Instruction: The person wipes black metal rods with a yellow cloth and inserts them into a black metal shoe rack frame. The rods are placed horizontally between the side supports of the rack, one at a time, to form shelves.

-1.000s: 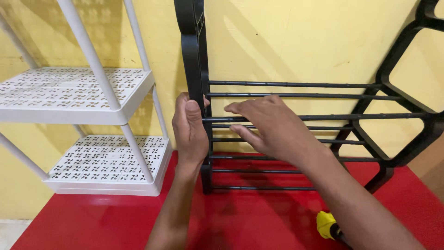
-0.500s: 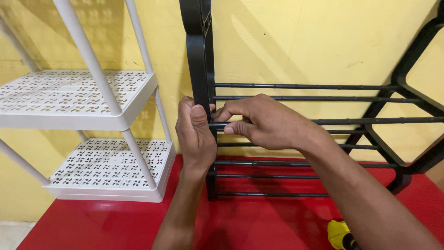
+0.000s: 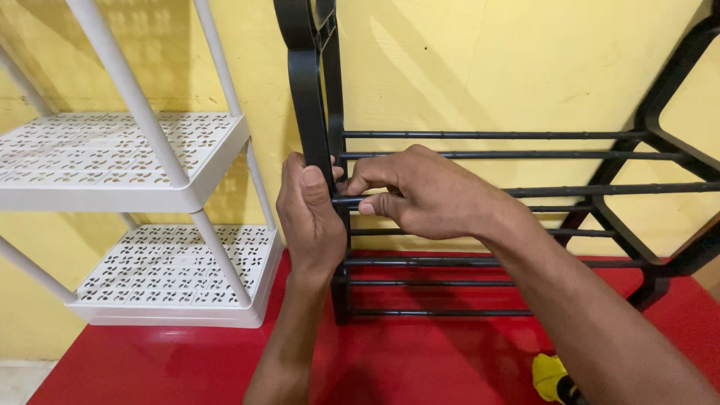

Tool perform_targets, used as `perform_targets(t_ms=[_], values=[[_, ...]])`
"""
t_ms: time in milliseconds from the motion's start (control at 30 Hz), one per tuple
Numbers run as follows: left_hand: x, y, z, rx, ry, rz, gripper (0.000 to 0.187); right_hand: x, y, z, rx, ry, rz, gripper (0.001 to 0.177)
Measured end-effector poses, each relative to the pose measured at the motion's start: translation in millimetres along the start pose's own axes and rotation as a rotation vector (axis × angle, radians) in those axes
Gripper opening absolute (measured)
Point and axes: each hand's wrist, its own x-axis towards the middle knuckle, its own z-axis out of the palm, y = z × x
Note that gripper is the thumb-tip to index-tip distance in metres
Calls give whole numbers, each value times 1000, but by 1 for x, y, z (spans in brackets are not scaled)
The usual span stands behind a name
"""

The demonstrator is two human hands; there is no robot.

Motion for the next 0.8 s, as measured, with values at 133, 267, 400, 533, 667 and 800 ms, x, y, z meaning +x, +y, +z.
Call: perform_targets(t_ms=[133, 267, 400, 533, 667, 800], values=[[17, 4, -11, -224, -126, -104, 49, -1, -3, -2, -9, 11, 6, 17], [40, -2, -13, -473, -250, -194, 54, 0, -2, -3, -8, -4, 28, 14], [38, -8, -1, -545, -209, -241, 59, 0, 3, -2, 24, 32, -89, 12], [36, -11, -1, -550, -192, -235, 62, 0, 4, -2, 44, 0, -32, 12], [39, -8, -3, -479, -180, -225, 64, 2, 2, -2, 66, -13, -18, 10], [39, -6, -3, -512, -177, -253, 65, 3, 5, -3, 92, -34, -35, 11]])
